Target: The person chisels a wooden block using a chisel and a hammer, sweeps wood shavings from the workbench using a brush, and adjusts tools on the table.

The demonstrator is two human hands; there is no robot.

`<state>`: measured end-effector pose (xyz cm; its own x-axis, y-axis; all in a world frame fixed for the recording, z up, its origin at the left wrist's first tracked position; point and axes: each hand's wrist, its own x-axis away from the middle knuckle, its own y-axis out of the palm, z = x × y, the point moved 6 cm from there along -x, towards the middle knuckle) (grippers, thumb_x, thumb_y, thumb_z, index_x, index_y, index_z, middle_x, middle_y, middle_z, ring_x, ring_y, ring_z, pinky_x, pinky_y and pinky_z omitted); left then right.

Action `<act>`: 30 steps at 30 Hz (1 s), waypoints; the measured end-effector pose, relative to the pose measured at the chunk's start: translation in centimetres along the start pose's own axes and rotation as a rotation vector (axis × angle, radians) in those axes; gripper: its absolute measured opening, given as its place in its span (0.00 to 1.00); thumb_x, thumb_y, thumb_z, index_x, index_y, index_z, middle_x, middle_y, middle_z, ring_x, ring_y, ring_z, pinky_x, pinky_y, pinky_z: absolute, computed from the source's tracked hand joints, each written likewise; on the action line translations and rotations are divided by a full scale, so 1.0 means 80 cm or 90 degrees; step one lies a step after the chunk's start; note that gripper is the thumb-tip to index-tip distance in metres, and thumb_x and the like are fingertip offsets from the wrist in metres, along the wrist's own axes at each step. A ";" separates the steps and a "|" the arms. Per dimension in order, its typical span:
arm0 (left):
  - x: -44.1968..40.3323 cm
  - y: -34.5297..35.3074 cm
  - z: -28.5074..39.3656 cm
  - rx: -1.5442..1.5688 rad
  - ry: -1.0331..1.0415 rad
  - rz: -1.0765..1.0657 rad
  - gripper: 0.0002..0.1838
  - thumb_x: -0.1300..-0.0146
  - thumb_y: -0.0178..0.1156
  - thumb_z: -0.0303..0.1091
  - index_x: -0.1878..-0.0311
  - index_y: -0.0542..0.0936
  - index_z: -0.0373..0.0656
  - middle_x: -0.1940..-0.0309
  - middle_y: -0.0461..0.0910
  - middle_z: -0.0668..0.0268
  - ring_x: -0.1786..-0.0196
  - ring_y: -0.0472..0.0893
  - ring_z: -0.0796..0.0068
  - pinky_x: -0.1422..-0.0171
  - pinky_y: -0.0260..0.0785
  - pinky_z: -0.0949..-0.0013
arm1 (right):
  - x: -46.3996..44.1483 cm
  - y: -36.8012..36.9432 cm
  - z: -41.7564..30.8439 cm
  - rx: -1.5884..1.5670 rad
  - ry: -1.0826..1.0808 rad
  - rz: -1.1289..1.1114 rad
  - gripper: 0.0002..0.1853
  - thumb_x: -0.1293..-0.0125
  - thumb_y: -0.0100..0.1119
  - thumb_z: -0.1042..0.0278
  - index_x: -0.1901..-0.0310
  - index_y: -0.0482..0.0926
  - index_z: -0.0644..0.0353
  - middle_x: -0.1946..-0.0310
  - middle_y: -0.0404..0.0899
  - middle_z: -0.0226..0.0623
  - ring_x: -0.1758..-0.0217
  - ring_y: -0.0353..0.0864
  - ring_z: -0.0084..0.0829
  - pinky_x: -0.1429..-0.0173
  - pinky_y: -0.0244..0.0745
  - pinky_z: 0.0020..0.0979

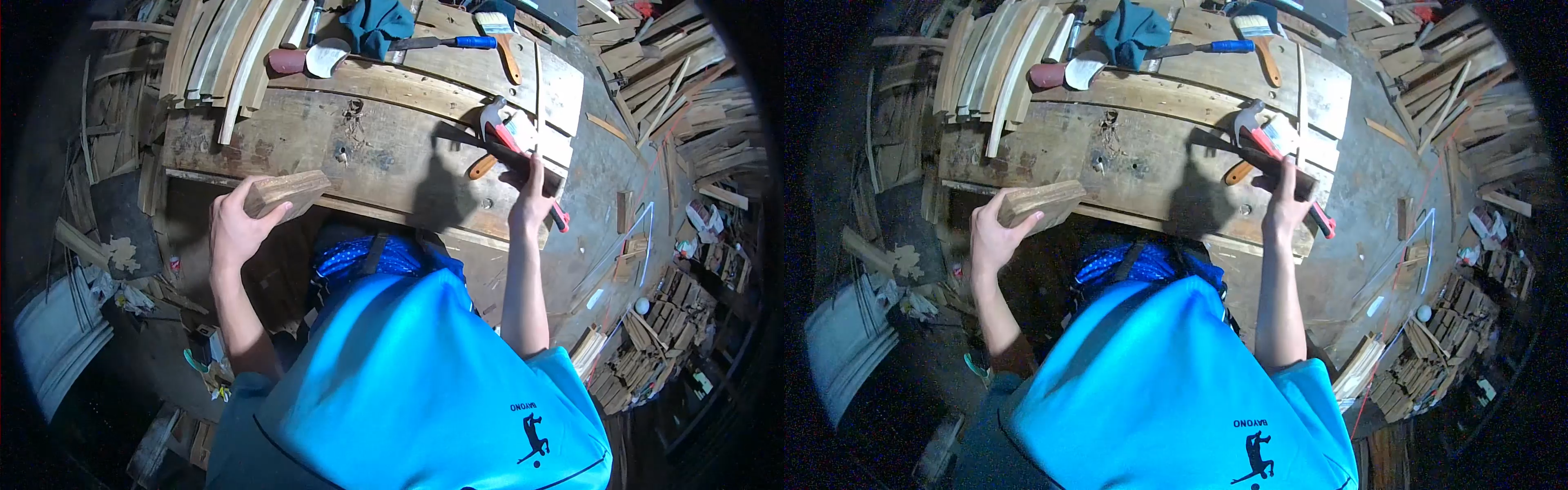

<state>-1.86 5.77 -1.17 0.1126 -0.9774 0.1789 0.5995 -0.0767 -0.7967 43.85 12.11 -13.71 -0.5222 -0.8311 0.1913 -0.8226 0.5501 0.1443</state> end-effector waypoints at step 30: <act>0.020 0.010 0.008 -0.005 0.004 -0.002 0.20 0.46 0.79 0.34 0.51 0.85 0.39 0.58 0.89 0.52 0.53 0.90 0.55 0.48 0.82 0.61 | 0.003 -0.015 -0.019 0.019 0.053 -0.090 0.18 0.27 0.67 0.61 0.50 0.80 0.71 0.62 0.87 0.46 0.69 0.90 0.36 0.65 0.89 0.36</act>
<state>-0.68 4.28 -1.17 0.1055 -0.9783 0.1783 0.5933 -0.0820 -0.8008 45.02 11.37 -12.33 -0.3818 -0.8893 0.2517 -0.8932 0.4250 0.1470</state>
